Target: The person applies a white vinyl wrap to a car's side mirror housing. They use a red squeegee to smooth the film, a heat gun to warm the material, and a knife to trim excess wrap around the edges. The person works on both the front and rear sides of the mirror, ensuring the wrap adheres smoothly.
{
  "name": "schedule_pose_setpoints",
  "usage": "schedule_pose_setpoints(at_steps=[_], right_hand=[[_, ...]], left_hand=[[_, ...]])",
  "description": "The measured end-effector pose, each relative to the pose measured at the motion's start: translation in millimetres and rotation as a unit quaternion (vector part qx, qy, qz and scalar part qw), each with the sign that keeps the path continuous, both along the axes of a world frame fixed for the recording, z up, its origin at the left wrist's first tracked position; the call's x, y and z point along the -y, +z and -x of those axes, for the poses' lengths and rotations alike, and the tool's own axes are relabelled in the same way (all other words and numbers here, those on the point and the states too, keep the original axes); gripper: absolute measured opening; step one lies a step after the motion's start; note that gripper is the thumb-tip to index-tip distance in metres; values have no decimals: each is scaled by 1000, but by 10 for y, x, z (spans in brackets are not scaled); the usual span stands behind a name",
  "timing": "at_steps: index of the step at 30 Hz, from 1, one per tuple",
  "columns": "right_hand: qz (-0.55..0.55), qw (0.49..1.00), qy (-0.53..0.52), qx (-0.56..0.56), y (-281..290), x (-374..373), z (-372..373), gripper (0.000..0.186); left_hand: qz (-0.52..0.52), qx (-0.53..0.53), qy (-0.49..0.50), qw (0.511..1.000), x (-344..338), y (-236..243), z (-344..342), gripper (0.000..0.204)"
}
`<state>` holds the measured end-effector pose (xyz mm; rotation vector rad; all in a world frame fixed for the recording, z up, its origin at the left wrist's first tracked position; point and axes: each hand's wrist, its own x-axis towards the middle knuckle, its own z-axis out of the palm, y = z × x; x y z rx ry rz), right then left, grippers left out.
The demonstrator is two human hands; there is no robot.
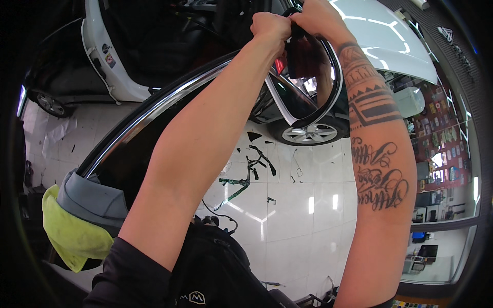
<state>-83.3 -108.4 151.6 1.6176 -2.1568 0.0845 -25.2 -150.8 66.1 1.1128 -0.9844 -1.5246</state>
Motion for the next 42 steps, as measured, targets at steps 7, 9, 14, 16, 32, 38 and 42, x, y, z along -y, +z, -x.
schedule_pose_setpoints(at_steps=[7,9,14,16,32,38,42], right_hand=[[16,999,7,-50,-76,65,243,37],[26,999,8,-45,-75,73,319,37],[34,999,16,-14,-110,94,231,35],[43,998,40,-21,-104,80,246,30],[61,993,73,75,-199,12,509,34],[113,984,86,109,-80,-136,393,41],[117,977,52,172,-103,-84,218,51]], left_hand=[[92,160,-21,983,-19,118,-88,33],[128,128,-63,982,66,76,-149,33],[196,87,-73,974,144,-60,-200,40],[222,121,-70,965,233,-76,-176,45],[319,339,-162,870,695,-662,-297,39],[500,306,4,810,31,-239,-397,59],[581,292,115,751,111,-359,-402,55]])
